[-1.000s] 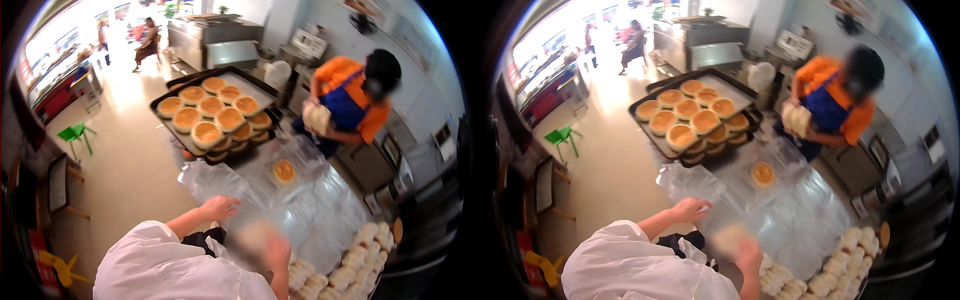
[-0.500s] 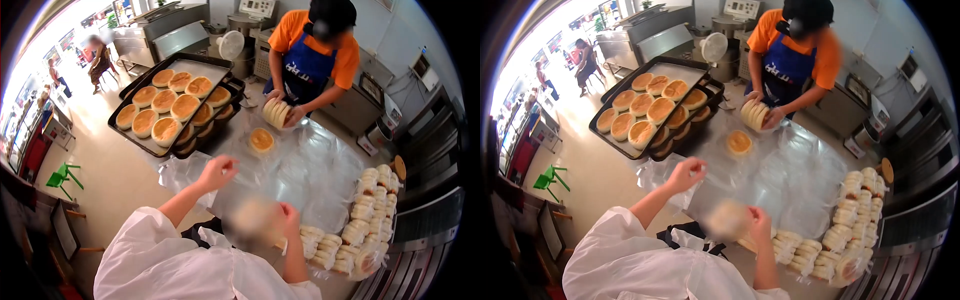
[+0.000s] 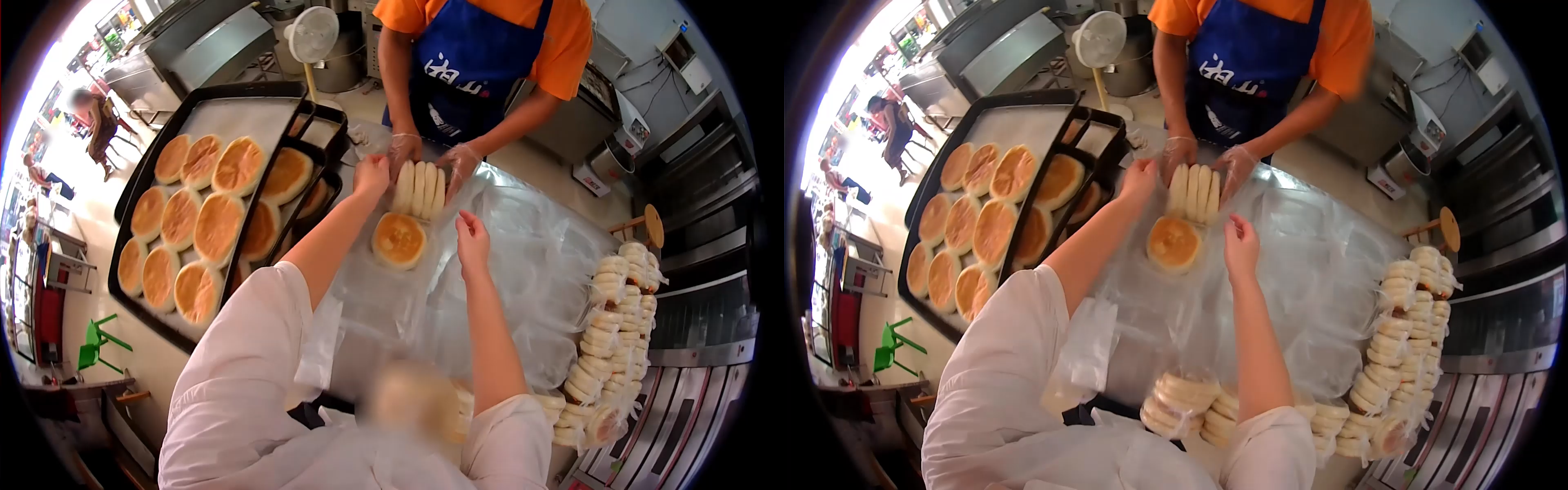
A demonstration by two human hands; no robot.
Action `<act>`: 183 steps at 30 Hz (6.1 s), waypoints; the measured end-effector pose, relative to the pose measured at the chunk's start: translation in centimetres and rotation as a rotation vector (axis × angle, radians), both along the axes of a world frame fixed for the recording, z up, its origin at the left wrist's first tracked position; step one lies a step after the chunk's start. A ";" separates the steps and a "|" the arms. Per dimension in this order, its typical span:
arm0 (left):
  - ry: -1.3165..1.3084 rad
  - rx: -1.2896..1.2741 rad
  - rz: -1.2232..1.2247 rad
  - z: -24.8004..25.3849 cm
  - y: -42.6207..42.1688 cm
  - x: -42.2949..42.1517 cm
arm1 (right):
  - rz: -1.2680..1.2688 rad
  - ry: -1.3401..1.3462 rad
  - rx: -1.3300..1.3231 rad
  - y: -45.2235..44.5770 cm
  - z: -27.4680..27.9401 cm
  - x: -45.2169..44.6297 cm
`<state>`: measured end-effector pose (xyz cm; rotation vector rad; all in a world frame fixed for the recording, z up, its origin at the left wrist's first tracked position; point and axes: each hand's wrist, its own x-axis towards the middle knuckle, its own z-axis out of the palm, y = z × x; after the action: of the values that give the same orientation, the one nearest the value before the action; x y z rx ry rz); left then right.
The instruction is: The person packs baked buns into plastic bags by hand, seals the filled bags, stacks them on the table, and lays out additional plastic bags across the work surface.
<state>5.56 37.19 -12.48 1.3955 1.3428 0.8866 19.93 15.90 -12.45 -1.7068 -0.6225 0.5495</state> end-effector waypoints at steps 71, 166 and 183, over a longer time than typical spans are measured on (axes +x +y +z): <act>-0.466 -0.228 -0.022 16.4 -29.8 -22.6 | 0.605 1.346 0.434 -14.6 19.7 -20.0; -0.228 0.671 -1.210 7.1 -34.9 -23.2 | 0.576 -0.577 -0.027 -24.5 11.2 -26.7; -0.498 -0.072 -1.562 2.3 -33.0 -19.6 | 0.521 -0.597 -0.164 -24.6 9.5 -25.9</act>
<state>-14.07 4.20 -10.21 1.4969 -0.2624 0.0444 -5.92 -8.75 -2.93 -1.8718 -1.5114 0.4494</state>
